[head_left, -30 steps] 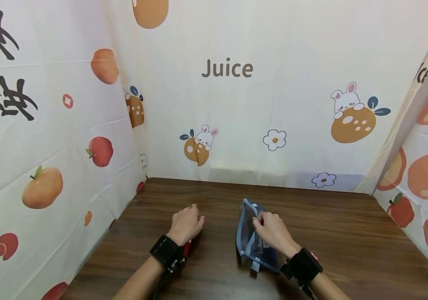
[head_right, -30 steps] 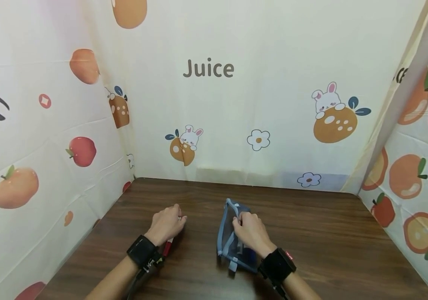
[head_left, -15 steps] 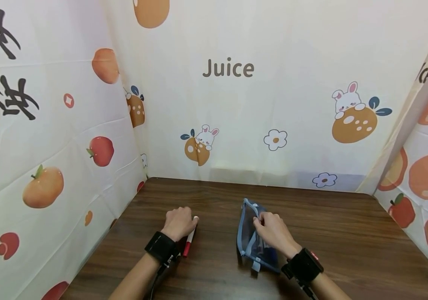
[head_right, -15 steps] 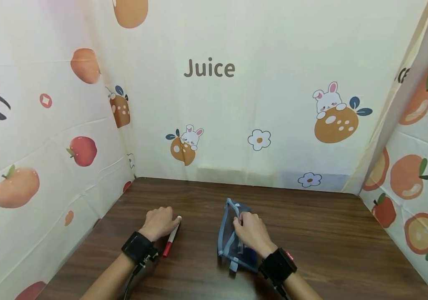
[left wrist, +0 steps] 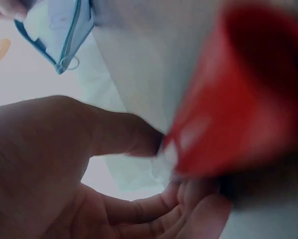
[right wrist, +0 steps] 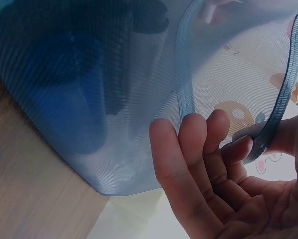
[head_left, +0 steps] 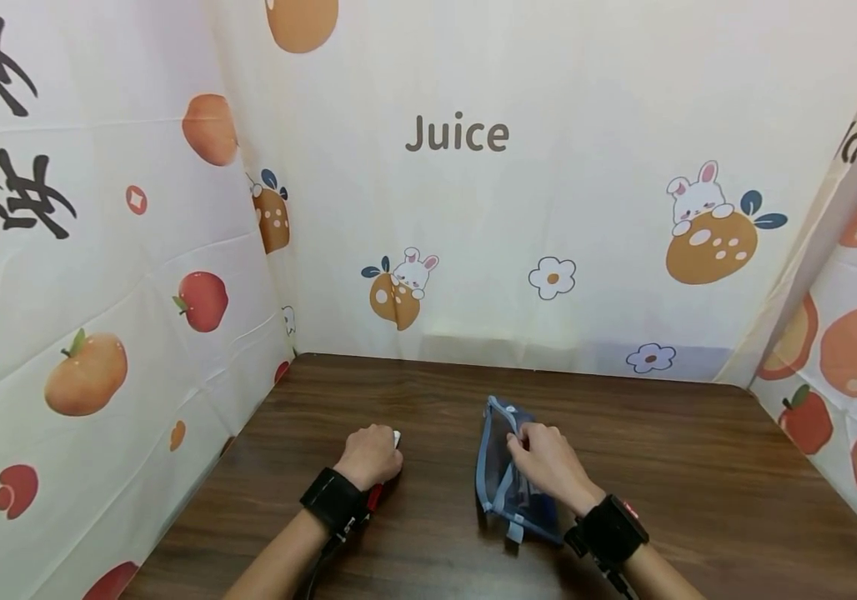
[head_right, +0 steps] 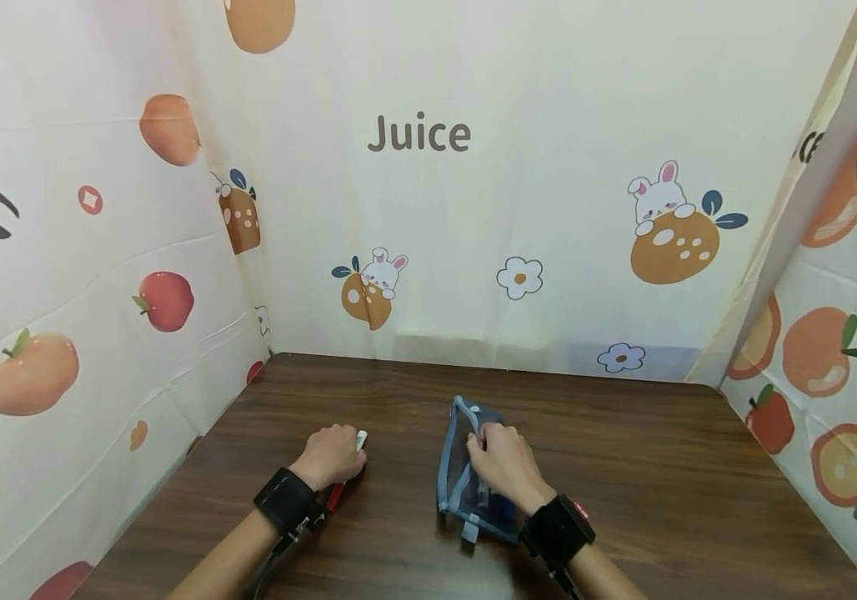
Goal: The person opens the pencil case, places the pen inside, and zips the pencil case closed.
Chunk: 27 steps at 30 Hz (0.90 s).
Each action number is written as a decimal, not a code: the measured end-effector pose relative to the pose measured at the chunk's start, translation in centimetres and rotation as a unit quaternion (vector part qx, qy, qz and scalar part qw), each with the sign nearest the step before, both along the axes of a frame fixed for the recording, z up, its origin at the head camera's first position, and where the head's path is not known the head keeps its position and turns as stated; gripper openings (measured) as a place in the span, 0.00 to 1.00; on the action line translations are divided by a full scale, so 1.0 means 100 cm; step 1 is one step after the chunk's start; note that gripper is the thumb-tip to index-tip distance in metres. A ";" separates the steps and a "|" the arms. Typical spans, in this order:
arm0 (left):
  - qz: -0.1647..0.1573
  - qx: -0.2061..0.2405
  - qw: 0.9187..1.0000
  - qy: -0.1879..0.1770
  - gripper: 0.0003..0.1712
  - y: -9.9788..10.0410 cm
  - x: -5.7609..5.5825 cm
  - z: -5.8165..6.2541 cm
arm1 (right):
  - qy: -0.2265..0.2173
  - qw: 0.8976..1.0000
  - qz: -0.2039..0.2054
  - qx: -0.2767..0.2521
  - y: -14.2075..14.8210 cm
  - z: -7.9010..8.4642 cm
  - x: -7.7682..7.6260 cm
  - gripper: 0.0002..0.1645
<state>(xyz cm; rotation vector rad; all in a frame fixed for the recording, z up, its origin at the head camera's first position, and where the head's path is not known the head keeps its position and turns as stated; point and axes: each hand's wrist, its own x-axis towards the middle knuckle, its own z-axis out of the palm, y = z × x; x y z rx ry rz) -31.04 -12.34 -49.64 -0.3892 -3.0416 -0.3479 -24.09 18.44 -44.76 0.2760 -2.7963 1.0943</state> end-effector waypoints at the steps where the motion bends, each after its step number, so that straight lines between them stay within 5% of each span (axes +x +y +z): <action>1: -0.002 -0.001 1.000 0.007 0.09 -0.001 -0.007 -0.009 | 0.002 1.000 0.000 0.000 0.000 0.000 -0.001 0.24; 4: 0.001 0.004 1.000 0.028 0.04 0.001 -0.010 -0.013 | 0.004 1.000 0.000 0.001 0.000 0.002 -0.002 0.24; 9: 0.032 0.026 0.999 0.019 0.10 0.009 0.023 0.027 | -0.002 1.000 0.003 -0.002 0.001 0.001 -0.002 0.23; 14: 0.045 0.045 0.997 -0.031 0.15 0.007 0.022 0.029 | 0.002 1.000 0.006 -0.004 0.000 -0.001 0.000 0.23; 18: 0.013 0.117 0.990 -0.076 0.15 0.004 0.020 0.030 | 0.005 1.000 0.005 -0.002 -0.001 -0.002 0.000 0.23; 21: -0.029 0.210 0.969 -0.123 0.17 0.006 0.022 0.032 | 0.005 1.000 0.006 -0.001 0.000 -0.002 -0.001 0.24; 27: -0.055 0.378 0.899 -0.214 0.19 0.022 0.027 0.029 | 0.005 1.000 0.001 0.003 0.000 -0.002 -0.001 0.25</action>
